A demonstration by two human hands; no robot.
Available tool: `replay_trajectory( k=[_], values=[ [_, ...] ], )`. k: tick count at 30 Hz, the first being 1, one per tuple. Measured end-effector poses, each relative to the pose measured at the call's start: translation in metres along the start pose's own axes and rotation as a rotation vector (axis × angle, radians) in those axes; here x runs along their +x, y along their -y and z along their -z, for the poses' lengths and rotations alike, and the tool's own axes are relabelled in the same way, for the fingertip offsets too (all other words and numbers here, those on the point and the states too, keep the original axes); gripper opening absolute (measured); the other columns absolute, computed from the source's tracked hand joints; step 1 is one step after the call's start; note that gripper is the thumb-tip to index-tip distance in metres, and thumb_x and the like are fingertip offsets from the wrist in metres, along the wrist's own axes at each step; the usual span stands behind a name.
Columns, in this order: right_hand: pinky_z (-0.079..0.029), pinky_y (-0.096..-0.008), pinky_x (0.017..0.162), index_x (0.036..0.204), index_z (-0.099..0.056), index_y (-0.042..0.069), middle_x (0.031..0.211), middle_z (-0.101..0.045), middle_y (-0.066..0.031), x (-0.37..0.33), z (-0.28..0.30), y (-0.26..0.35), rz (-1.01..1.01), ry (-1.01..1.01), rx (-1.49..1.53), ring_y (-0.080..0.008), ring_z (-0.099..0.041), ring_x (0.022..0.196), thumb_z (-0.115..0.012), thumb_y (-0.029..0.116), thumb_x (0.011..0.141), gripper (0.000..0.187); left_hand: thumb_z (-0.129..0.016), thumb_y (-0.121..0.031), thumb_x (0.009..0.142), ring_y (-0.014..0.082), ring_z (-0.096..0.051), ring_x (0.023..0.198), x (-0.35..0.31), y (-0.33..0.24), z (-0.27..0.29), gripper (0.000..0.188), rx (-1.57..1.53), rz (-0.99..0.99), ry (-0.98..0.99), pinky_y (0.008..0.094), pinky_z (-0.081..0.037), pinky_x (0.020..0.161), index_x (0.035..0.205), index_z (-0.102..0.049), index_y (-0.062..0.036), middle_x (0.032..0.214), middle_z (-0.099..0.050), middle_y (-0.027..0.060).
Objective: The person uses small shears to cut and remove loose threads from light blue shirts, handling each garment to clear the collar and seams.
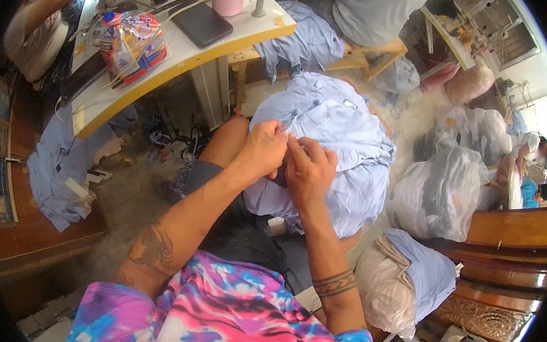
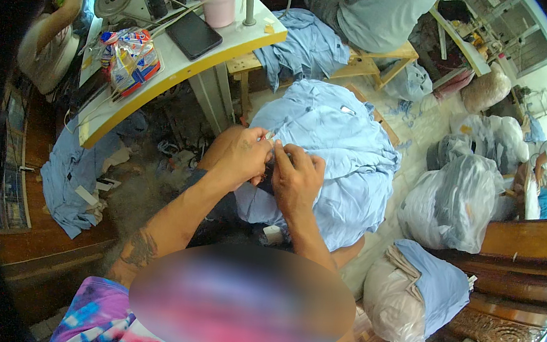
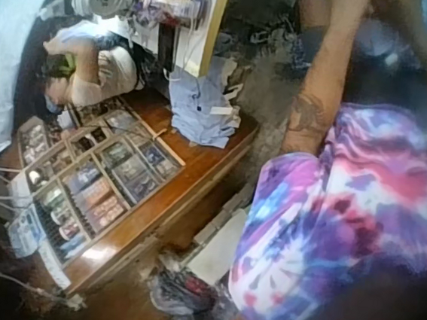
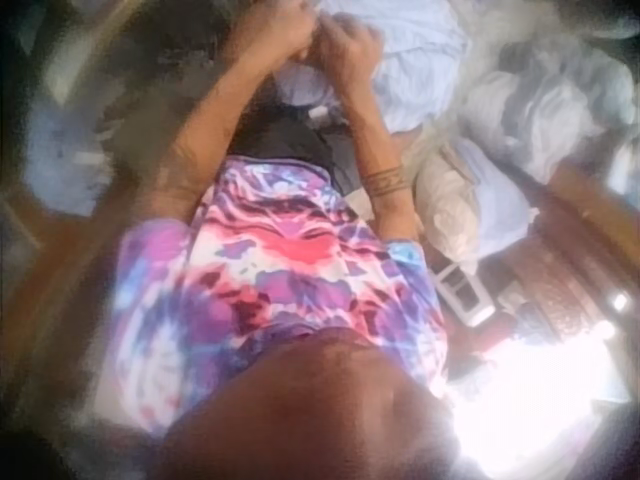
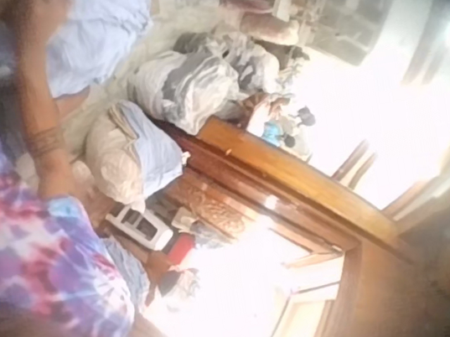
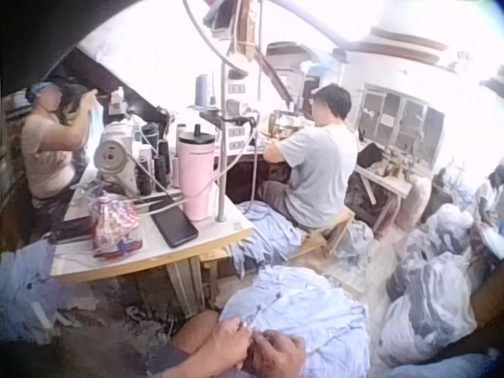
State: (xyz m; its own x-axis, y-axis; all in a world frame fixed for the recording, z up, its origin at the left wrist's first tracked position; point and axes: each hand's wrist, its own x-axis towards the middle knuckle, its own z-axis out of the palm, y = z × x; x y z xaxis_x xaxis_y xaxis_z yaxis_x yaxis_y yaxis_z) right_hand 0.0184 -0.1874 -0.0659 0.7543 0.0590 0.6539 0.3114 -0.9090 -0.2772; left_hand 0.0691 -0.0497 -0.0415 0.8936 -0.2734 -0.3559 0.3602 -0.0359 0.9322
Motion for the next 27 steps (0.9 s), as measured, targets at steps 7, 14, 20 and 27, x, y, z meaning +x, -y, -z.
replay_trajectory(
  k=[7,14,20,27],
  values=[
    [-0.045,-0.0344,0.076,0.112,-0.077,0.013,0.097,-0.070,0.0009,0.001,0.003,-0.020,0.022,-0.031,0.013,-0.0155,-0.065,0.081,-0.074,0.005,0.077,0.036,-0.055,-0.018,0.102,0.0116,-0.048,0.043,-0.005,-0.019,-0.004,0.021,0.012,0.027,0.027,0.0291,-0.041,0.036,0.106,-0.059,0.0023,0.071,-0.054,0.0025],
    [-0.046,-0.0357,0.076,0.110,-0.076,0.011,0.097,-0.069,-0.0009,0.007,-0.014,-0.002,0.032,-0.087,0.089,-0.0189,-0.066,0.083,-0.070,0.009,0.079,0.031,-0.055,-0.017,0.103,0.0042,-0.036,0.039,0.006,-0.022,0.019,0.014,-0.159,0.113,0.041,0.0247,-0.035,0.033,0.110,-0.059,-0.0047,0.067,-0.051,-0.0031],
    [-0.048,-0.0354,0.076,0.106,-0.076,0.012,0.096,-0.070,-0.0004,-0.018,-0.008,0.000,-0.132,-0.204,0.136,-0.0185,-0.067,0.082,-0.071,0.010,0.077,0.030,-0.053,-0.016,0.104,0.0037,-0.036,0.042,-0.005,-0.016,0.001,0.017,-0.109,0.134,0.080,0.0230,-0.030,0.037,0.115,-0.060,-0.0047,0.070,-0.051,-0.0036],
    [-0.045,-0.0341,0.076,0.105,-0.074,0.009,0.093,-0.067,-0.0009,-0.035,-0.013,0.025,-0.346,-0.314,0.111,-0.0172,-0.065,0.083,-0.069,0.016,0.080,0.026,-0.041,-0.040,0.112,0.0082,-0.040,0.052,-0.012,-0.011,0.011,0.035,-0.577,0.394,0.338,0.0255,-0.032,0.046,0.102,-0.055,-0.0096,0.080,-0.052,0.0000]
  ],
)
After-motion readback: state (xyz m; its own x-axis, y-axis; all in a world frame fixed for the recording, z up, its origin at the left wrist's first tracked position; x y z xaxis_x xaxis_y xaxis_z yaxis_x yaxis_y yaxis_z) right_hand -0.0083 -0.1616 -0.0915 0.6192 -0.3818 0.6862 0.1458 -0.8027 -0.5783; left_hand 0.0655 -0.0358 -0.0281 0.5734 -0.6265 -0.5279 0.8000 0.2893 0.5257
